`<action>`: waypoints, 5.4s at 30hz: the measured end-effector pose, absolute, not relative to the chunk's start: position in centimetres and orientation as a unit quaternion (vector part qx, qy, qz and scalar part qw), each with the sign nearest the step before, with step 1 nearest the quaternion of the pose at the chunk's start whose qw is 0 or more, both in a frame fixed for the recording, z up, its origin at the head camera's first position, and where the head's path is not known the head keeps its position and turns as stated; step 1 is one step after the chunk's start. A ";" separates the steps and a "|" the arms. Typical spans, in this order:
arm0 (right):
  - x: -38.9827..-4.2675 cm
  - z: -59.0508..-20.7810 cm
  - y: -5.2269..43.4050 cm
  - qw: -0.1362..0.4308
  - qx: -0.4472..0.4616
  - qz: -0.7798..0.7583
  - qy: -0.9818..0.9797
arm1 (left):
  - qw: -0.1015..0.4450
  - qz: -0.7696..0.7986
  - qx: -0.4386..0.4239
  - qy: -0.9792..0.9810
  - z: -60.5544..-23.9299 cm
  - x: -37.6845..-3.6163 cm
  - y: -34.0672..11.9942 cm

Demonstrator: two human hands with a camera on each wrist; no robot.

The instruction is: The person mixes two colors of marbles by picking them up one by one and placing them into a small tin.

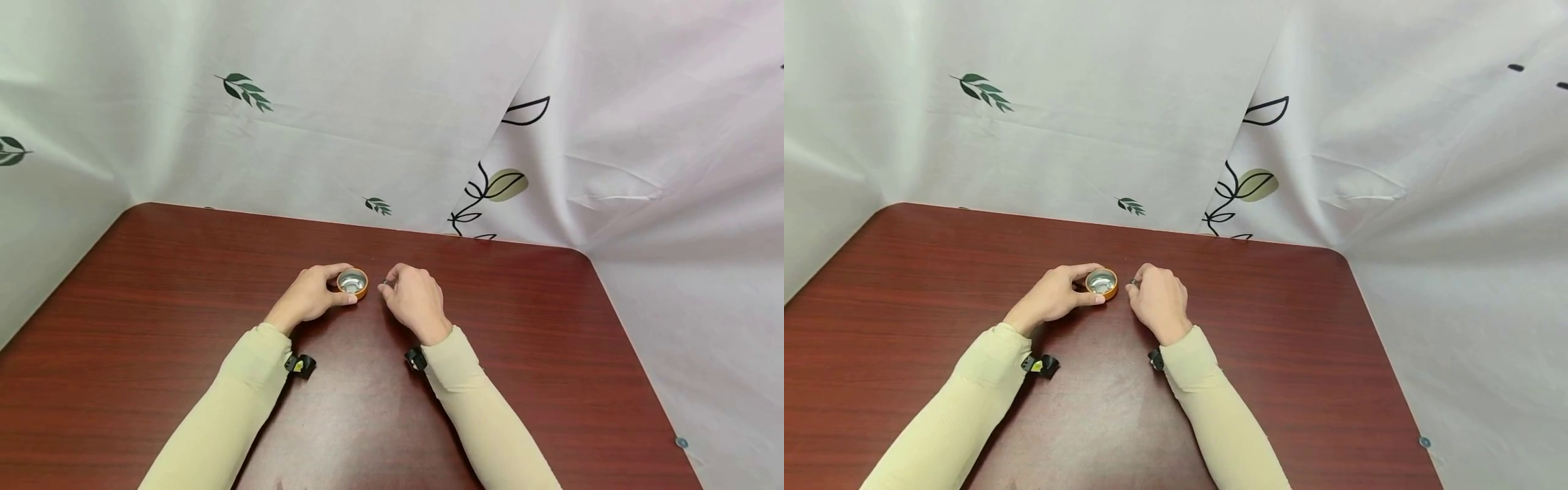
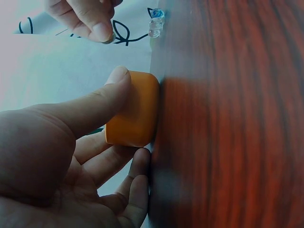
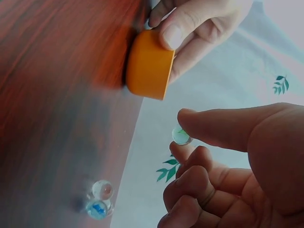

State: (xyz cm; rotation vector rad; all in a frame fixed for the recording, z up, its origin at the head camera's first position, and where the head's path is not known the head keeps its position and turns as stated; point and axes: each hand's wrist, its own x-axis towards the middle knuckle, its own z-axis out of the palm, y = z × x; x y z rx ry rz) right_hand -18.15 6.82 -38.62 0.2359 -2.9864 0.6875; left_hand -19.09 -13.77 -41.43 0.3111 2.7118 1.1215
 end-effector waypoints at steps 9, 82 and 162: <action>-18.1 -38.6 5.8 0.038 0.087 0.238 -0.967 | 0.094 0.383 0.103 0.913 -41.7 -19.2 -13.8; -18.9 -40.3 4.1 0.013 0.162 0.271 -0.949 | 0.087 0.382 0.115 0.913 -41.4 -19.4 -13.8; -19.4 -38.5 9.7 0.003 0.082 0.284 -0.955 | 0.105 0.383 0.100 0.912 -41.3 -19.4 -13.8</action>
